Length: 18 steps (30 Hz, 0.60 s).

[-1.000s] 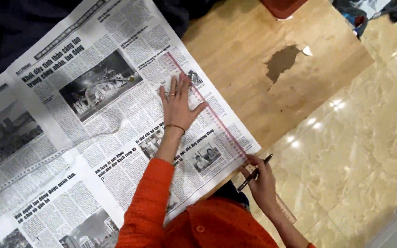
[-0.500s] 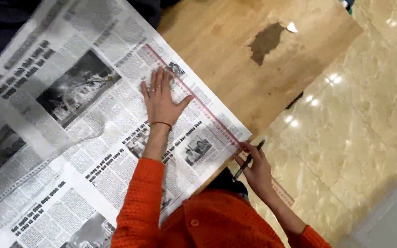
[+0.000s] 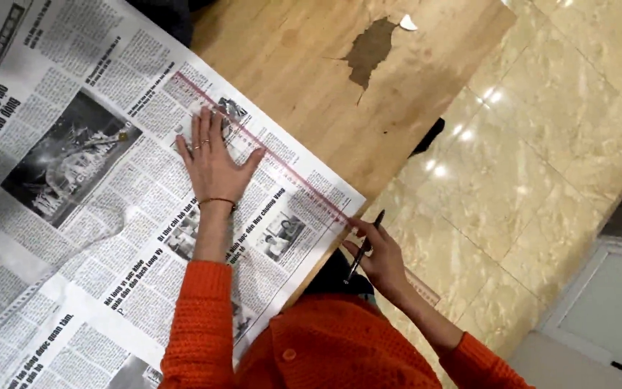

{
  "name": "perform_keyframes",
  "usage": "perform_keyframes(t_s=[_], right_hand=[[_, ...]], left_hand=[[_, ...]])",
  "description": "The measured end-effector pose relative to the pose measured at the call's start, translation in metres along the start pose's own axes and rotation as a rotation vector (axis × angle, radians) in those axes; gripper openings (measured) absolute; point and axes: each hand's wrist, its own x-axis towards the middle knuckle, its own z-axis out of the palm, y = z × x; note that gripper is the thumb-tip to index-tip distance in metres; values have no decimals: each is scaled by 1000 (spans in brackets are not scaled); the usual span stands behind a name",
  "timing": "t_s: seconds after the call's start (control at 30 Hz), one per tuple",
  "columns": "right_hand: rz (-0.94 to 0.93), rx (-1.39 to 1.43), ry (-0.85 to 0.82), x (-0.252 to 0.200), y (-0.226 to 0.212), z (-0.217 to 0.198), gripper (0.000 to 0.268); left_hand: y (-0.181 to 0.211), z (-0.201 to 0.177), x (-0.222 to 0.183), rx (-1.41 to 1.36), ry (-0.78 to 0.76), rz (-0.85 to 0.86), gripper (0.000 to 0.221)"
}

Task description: Drawing straight lines on a newspaper using a long ruler and a pen to create a pattern.

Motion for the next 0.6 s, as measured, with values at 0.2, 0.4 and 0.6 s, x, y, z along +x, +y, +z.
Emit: perform_keyframes(t_s=[0.2, 0.4, 0.6], right_hand=[[8, 2, -23, -1, 0, -2, 47], [-33, -33, 10, 2, 1, 0, 45], [-52, -54, 21, 5, -4, -4, 45]], left_hand=[[4, -5, 0, -2, -23, -10, 98], [4, -5, -1, -3, -19, -9, 98], [2, -2, 0, 11, -18, -12, 99]])
